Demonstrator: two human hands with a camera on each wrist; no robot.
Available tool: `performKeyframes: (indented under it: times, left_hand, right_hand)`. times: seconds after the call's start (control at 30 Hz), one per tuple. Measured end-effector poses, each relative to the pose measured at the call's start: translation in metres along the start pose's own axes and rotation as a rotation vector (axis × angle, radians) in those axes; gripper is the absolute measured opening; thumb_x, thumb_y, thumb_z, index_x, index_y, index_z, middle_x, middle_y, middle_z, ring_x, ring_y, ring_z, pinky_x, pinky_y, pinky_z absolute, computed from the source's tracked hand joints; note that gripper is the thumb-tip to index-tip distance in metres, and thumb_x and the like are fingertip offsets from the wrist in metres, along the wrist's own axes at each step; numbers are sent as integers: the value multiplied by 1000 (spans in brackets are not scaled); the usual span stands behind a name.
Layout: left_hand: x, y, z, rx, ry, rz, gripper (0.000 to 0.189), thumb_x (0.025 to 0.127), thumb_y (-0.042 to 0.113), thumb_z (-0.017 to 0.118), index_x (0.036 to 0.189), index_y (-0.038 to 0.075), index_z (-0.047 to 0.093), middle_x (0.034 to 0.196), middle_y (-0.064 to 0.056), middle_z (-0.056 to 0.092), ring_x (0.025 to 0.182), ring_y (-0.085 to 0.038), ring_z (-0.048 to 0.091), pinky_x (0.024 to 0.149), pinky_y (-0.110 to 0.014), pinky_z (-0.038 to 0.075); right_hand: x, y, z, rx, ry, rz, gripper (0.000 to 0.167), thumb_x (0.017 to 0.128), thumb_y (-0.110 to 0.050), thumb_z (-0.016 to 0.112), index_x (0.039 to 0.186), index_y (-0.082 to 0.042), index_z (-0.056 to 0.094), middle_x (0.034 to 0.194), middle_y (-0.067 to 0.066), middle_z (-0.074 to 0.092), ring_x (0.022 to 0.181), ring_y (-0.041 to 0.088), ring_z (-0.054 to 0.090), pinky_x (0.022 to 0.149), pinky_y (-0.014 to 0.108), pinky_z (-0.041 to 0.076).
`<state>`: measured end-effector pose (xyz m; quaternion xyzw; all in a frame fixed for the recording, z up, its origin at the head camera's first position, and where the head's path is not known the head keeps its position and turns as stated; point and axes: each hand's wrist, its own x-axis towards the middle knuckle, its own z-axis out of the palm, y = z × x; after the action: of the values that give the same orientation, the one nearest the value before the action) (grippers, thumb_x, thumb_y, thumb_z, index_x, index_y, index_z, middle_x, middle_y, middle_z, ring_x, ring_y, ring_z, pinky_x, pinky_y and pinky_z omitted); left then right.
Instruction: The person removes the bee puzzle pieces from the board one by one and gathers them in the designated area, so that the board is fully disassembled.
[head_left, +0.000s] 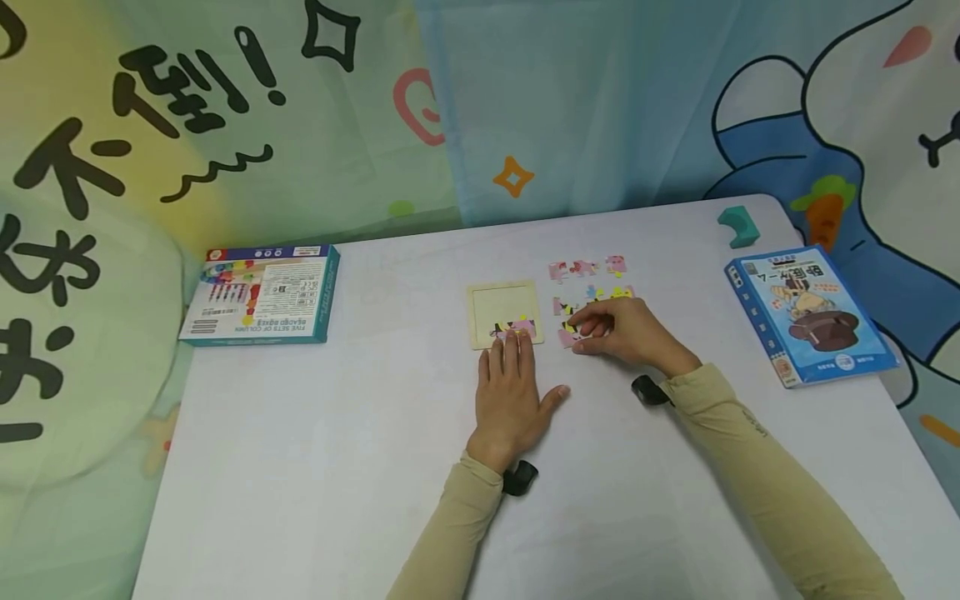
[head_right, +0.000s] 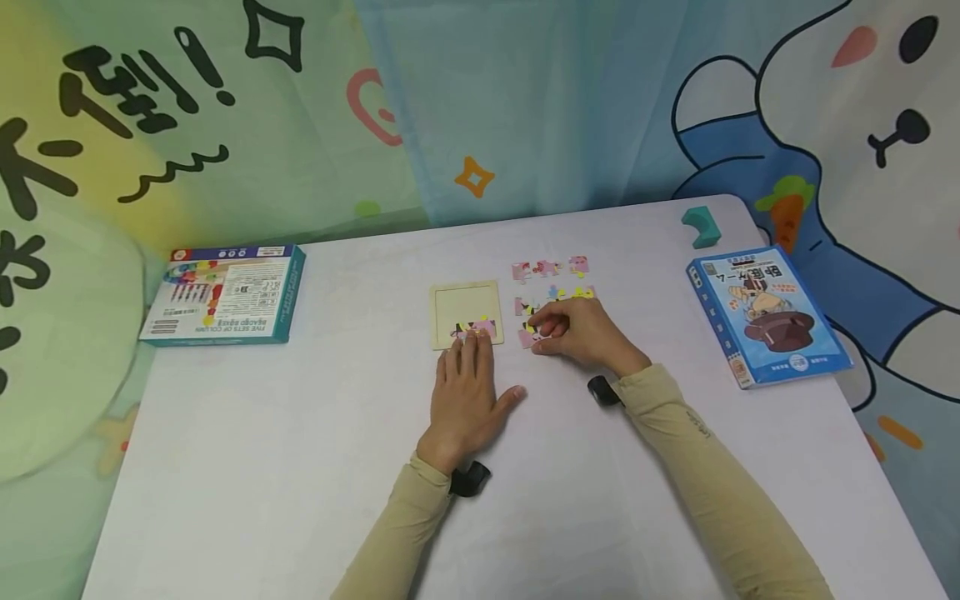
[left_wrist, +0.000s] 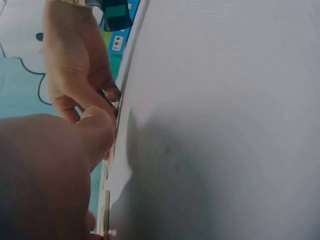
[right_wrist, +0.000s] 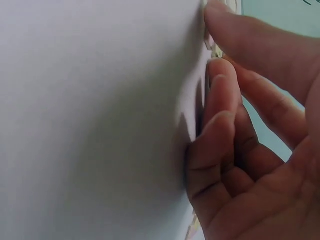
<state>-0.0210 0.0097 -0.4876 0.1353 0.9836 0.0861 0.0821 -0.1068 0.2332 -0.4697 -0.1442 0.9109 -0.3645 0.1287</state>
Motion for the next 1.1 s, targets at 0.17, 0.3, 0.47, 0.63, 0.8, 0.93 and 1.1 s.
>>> performKeyframes:
  times: [0.17, 0.3, 0.47, 0.63, 0.8, 0.93, 1.1]
  left_hand:
    - [-1, 0, 0, 9, -18, -10, 95, 105, 69, 42, 169, 3, 20, 176, -16, 22, 161, -35, 24, 132, -50, 20]
    - [-2, 1, 0, 14, 16, -7, 94, 104, 67, 47, 168, 2, 24, 175, -16, 25, 159, -36, 28, 130, -51, 24]
    - [-4, 3, 1, 17, 42, -19, 93, 104, 66, 48, 168, 3, 24, 175, -16, 26, 161, -38, 26, 130, -52, 25]
    - [-5, 6, 1, -35, 43, -65, 90, 104, 64, 51, 169, 6, 25, 177, -14, 23, 163, -46, 16, 128, -62, 21]
    - [-5, 8, 2, -76, 13, -131, 87, 105, 65, 49, 171, 15, 23, 178, -20, 9, 163, -52, 7, 128, -66, 19]
    - [-5, 9, 3, -103, 18, -147, 86, 105, 65, 48, 171, 17, 23, 178, -22, 8, 162, -54, 3, 127, -68, 18]
    - [-7, 10, 8, -149, 53, -164, 85, 104, 66, 47, 171, 19, 23, 176, -28, 5, 161, -56, -1, 125, -72, 15]
  right_hand:
    - [3, -1, -4, -28, 16, -54, 33, 81, -20, 94, 110, -7, 82, 84, 0, 75, 72, 11, 63, 67, 23, 50]
    - [11, -4, -5, -35, 39, -78, 28, 85, -21, 91, 108, -8, 83, 79, -2, 74, 70, 10, 63, 68, 24, 50]
    - [25, -15, -4, 7, 41, -85, 19, 94, -20, 82, 109, -8, 83, 81, 1, 75, 73, 12, 64, 70, 25, 50]
    - [45, -32, 0, 37, 25, -128, 17, 98, -20, 78, 110, -9, 83, 91, 5, 79, 77, 15, 63, 72, 28, 50]
    - [65, -46, 9, 70, -35, -140, 20, 102, -22, 74, 113, -8, 83, 108, 9, 81, 86, 19, 66, 80, 34, 51]
    - [76, -52, 20, 92, -75, -147, 22, 103, -23, 72, 114, -7, 83, 111, 10, 81, 87, 17, 66, 81, 33, 51]
    - [83, -58, 31, 107, -115, -155, 21, 102, -20, 72, 113, -5, 82, 109, 11, 81, 80, 16, 65, 76, 32, 50]
